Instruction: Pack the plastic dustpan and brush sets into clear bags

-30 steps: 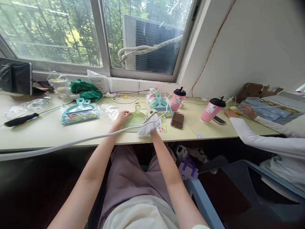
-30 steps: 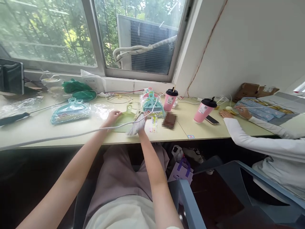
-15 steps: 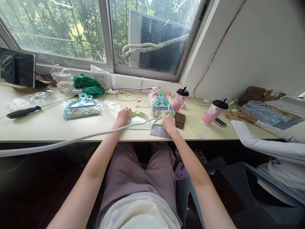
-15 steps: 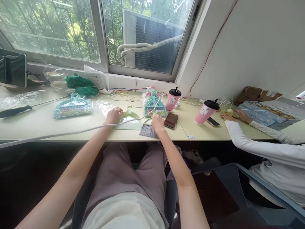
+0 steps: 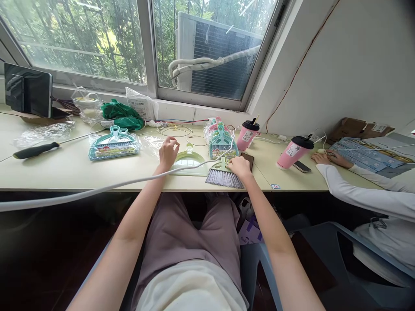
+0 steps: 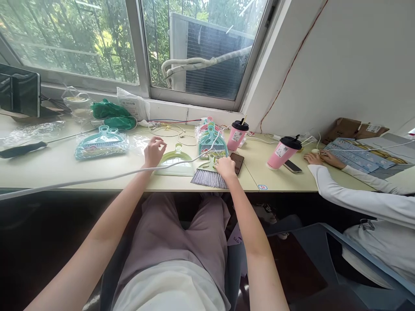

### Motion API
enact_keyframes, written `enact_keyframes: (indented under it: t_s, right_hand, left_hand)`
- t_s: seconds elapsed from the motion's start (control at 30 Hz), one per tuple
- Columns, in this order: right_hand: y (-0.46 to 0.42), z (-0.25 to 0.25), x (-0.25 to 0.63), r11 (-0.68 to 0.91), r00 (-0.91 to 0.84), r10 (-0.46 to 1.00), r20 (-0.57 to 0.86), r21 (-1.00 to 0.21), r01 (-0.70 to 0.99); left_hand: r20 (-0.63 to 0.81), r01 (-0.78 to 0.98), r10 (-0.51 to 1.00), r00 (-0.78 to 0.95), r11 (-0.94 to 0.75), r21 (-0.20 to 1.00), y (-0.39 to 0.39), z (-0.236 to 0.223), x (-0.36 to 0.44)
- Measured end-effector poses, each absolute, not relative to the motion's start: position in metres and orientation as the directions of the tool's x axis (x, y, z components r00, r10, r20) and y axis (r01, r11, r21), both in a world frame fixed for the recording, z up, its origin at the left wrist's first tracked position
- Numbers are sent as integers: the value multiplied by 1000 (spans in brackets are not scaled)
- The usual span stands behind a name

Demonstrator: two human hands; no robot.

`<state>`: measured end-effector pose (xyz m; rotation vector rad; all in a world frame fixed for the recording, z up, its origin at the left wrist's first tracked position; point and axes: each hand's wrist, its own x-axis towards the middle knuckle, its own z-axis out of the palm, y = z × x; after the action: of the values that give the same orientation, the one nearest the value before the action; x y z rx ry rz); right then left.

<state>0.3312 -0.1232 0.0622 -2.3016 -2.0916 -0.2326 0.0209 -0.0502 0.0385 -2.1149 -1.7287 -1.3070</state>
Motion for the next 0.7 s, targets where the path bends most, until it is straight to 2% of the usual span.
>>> enact_keyframes:
  t_s: [0.1, 0.23, 0.37, 0.5, 0.57, 0.63, 0.7]
  right_hand:
    - [-118, 58, 333, -69, 64, 996, 61, 85, 994]
    - [-118, 55, 331, -61, 54, 983, 175, 34, 998]
    - [-130, 67, 328, -11, 79, 924, 375, -181, 983]
    - [-139, 85, 321, 216, 4, 854, 521, -361, 907]
    - [-135, 89, 310, 312, -9, 857, 515, -504, 805]
    - [-124, 86, 293, 362, -41, 893, 447, -662, 656]
    - [-108, 78, 271, 367, -86, 918, 387, -746, 556]
  left_hand:
    - [665, 844, 747, -11, -350, 406, -49, 37, 20]
    - [659, 857, 752, 11, -346, 382, -47, 36, 19]
    - [623, 867, 781, 29, -330, 373, -45, 35, 19]
    - [612, 866, 789, 50, -340, 367, -45, 35, 18]
    - [599, 860, 799, 46, -337, 383, -44, 35, 17]
    - [568, 856, 822, 36, -319, 408, -42, 35, 16]
    - [524, 847, 851, 23, -295, 442, -39, 35, 14]
